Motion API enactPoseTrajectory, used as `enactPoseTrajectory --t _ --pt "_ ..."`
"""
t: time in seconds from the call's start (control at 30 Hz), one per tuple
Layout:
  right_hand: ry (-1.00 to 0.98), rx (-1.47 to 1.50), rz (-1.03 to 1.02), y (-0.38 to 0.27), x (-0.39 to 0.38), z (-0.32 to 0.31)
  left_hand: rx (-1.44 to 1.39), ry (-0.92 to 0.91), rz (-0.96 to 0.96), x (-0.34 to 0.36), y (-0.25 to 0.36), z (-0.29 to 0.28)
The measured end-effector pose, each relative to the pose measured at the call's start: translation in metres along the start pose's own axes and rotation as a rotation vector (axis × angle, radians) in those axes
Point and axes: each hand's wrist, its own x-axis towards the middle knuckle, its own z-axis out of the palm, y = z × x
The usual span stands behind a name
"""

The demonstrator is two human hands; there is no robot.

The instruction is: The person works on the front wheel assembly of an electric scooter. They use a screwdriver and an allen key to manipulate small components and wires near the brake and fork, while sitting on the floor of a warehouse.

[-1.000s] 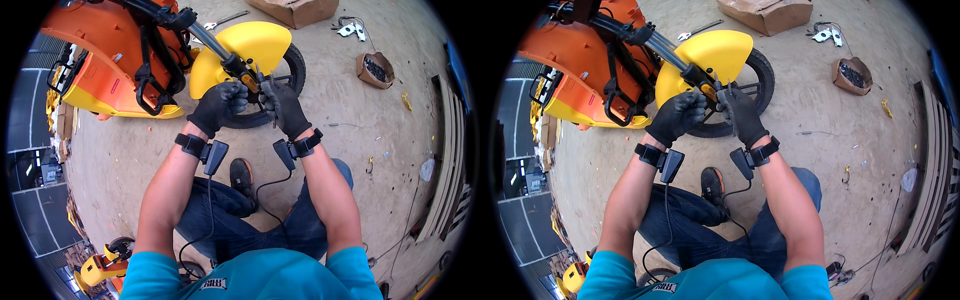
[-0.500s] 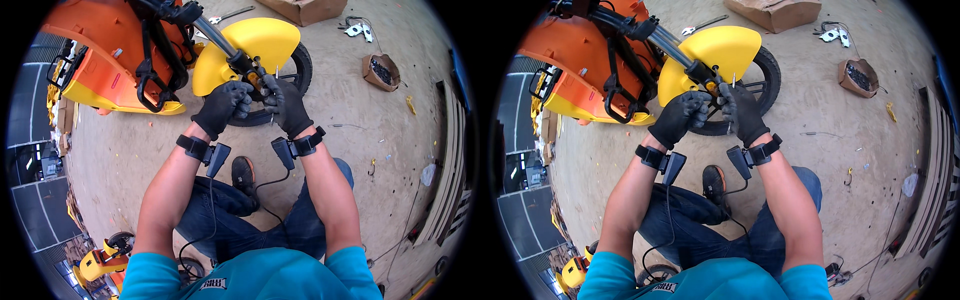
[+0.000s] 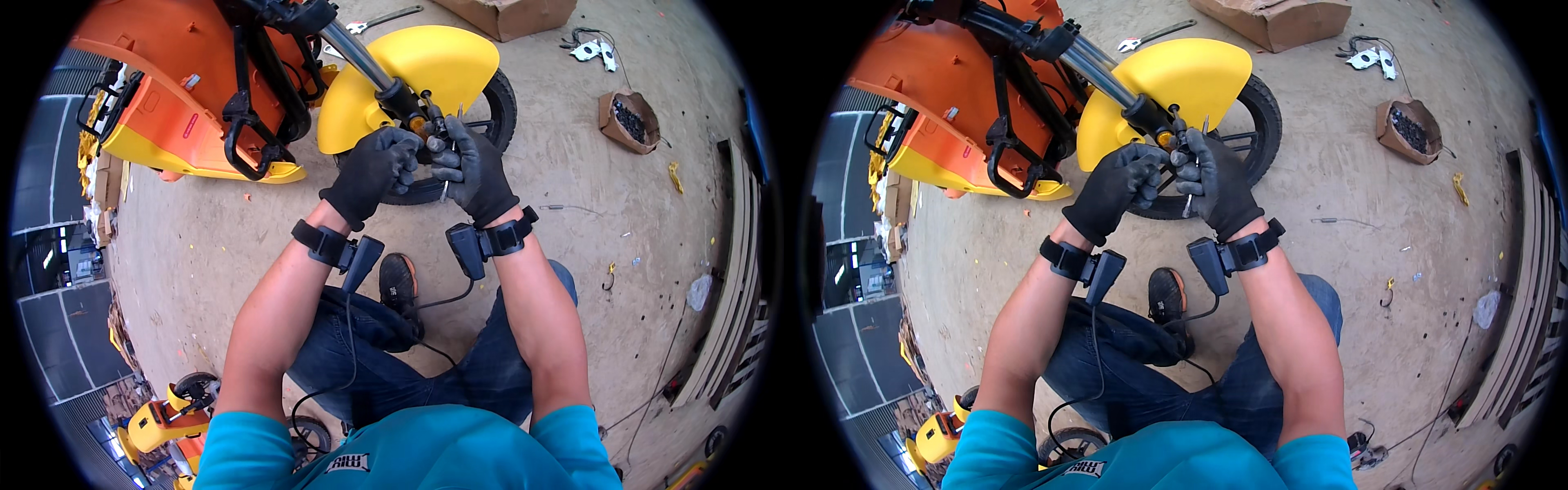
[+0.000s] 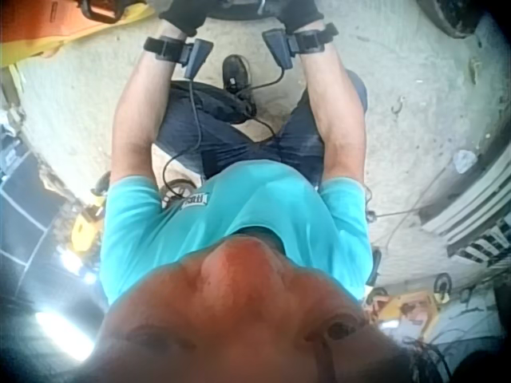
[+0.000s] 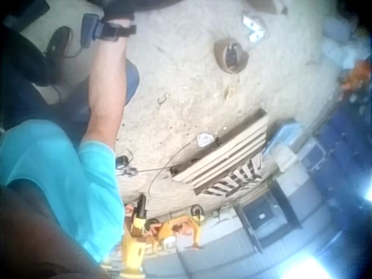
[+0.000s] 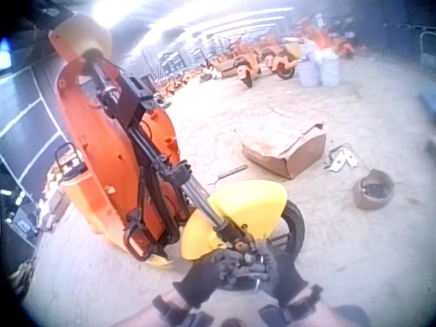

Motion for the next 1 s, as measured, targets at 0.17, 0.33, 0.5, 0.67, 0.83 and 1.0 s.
enactPoseTrajectory --t 0.17,0.33,0.5,0.67,0.83,1.0 --pt "0.085 -0.16 -0.064 0.003 -0.002 0.008 0.042 0.024 0.029 -0.001 0.003 0.005" --pt "0.068 -0.071 -0.059 0.002 0.0 0.007 0.039 0.063 0.055 0.0 0.002 0.009" --pt "-0.051 0.084 0.048 0.0 0.006 0.0 -0.007 0.094 0.075 0.01 0.003 0.013" --pt "-0.044 0.117 0.108 -0.001 0.013 0.007 0.145 0.187 0.202 0.018 0.005 0.004" --pt "0.019 0.086 0.141 -0.012 0.015 0.017 0.149 0.25 0.218 0.02 0.001 -0.017" --pt "0.16 -0.042 0.157 -0.013 0.024 0.032 0.17 0.278 0.194 0.02 -0.002 -0.029"
